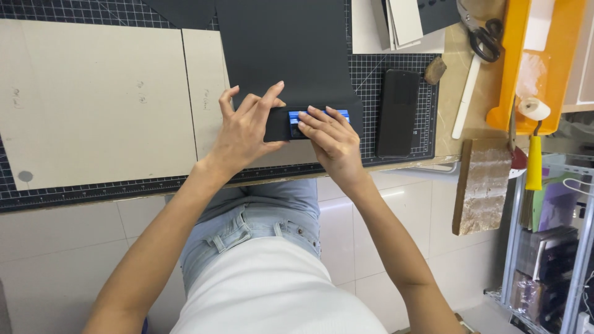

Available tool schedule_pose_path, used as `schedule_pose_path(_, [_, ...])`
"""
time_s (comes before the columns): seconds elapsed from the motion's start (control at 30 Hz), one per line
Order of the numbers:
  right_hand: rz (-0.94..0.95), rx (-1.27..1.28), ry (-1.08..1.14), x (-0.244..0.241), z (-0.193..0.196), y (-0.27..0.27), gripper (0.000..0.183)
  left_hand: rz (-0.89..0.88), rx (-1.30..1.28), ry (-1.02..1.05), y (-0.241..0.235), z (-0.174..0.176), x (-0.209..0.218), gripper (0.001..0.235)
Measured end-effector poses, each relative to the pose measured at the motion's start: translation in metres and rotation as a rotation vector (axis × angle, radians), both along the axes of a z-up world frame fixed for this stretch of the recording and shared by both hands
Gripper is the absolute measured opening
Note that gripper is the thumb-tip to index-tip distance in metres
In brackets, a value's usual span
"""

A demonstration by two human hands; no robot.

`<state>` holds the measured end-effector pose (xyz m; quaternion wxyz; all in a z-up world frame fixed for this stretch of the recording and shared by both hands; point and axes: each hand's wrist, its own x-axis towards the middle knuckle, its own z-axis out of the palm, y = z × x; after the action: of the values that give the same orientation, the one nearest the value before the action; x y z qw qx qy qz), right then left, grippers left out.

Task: The person applies glue to a white cardboard spine using a roller, then wraps a black paper cover around it. They smooth the cover with a blue plastic tool, fold the edges, and repeat the gluing and smoothing steps to secure the cover.

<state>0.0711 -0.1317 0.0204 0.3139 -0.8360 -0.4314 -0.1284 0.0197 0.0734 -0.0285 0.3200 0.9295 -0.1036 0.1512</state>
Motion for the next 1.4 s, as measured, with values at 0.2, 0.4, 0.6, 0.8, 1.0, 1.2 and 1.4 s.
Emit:
schedule_pose_path(0.2, [-0.004,0.004,0.043,-0.006,0.001,0.013,0.032,0.012,-0.021,-0.041,-0.001,-0.004,0.001,0.112])
schedule_pose_path(0.4, [-0.045,0.022,0.169,-0.003,0.024,0.014,0.035,0.102,-0.020,-0.112,-0.016,-0.008,-0.003,0.107])
schedule_pose_path(0.6, [-0.372,0.023,0.366,-0.022,0.046,0.008,0.034,0.322,-0.007,-0.104,-0.049,0.009,-0.011,0.103])
schedule_pose_path(0.8, [-0.338,-0.013,0.359,-0.037,0.032,0.015,0.039,0.337,0.007,-0.127,-0.052,0.001,-0.011,0.103])
schedule_pose_path(1.0, [-0.362,0.002,0.342,-0.039,0.024,0.021,0.041,0.340,0.013,-0.147,-0.051,0.000,-0.010,0.091])
schedule_pose_path(1.2, [-0.304,0.005,0.315,-0.027,0.014,0.036,0.041,0.333,0.032,-0.149,-0.053,-0.017,-0.009,0.089])
schedule_pose_path(1.4, [-0.343,0.040,0.364,-0.011,0.034,0.023,0.042,0.326,-0.037,-0.116,-0.051,0.005,-0.011,0.097])
